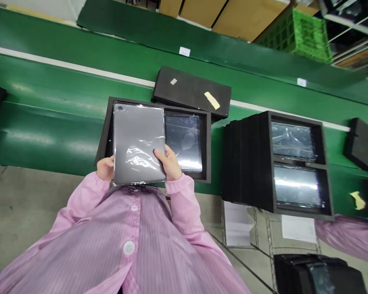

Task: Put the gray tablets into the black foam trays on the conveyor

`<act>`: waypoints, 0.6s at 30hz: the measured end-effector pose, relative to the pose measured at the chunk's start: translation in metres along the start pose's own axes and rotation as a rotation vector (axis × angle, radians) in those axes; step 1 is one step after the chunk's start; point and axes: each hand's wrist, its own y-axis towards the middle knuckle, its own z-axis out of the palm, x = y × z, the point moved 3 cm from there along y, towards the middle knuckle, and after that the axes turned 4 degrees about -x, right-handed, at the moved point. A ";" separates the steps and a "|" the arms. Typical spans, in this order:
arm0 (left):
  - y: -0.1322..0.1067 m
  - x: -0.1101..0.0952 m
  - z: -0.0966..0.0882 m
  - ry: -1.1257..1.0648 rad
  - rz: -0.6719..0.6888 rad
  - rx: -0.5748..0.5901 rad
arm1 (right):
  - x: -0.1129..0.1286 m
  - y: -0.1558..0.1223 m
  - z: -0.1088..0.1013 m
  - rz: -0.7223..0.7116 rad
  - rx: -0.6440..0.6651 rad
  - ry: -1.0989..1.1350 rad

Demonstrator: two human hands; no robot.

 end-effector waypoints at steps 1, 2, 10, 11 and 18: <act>0.003 -0.001 0.003 -0.017 -0.014 0.018 | 0.008 -0.002 -0.004 -0.032 -0.023 -0.028; 0.005 -0.001 0.006 -0.034 -0.026 0.040 | 0.018 -0.004 -0.007 -0.069 -0.045 -0.061; -0.008 -0.017 0.025 0.050 0.141 0.111 | 0.096 -0.037 0.014 -0.375 -0.201 -0.683; -0.012 -0.019 0.028 0.074 0.143 0.139 | 0.094 -0.041 0.027 -0.392 -0.197 -0.769; -0.006 -0.027 -0.001 0.445 0.313 -0.234 | 0.061 -0.045 0.059 -0.397 0.146 -0.707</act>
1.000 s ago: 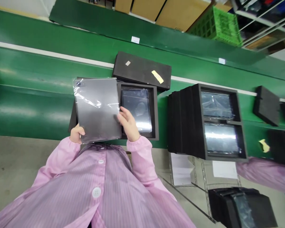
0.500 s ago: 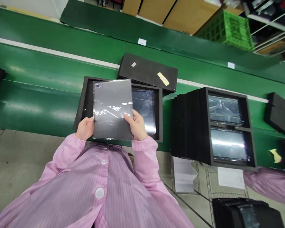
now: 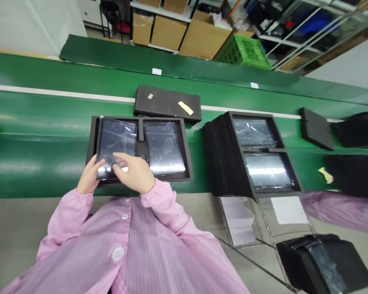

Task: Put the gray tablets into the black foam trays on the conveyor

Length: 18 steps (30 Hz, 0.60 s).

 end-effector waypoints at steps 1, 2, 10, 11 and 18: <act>0.004 0.006 -0.004 0.115 0.018 -0.030 | -0.013 0.002 -0.013 0.045 -0.085 -0.002; 0.008 0.012 -0.006 0.237 0.047 -0.052 | -0.029 0.005 -0.031 0.103 -0.201 -0.017; -0.018 -0.004 0.000 1.073 0.609 -0.181 | -0.174 0.003 -0.140 0.692 -0.582 -0.156; -0.024 -0.008 -0.006 1.100 0.606 -0.277 | -0.183 0.003 -0.138 0.703 -0.544 -0.100; -0.019 0.005 -0.063 1.349 0.199 -0.398 | -0.183 -0.018 -0.135 0.591 -0.633 0.300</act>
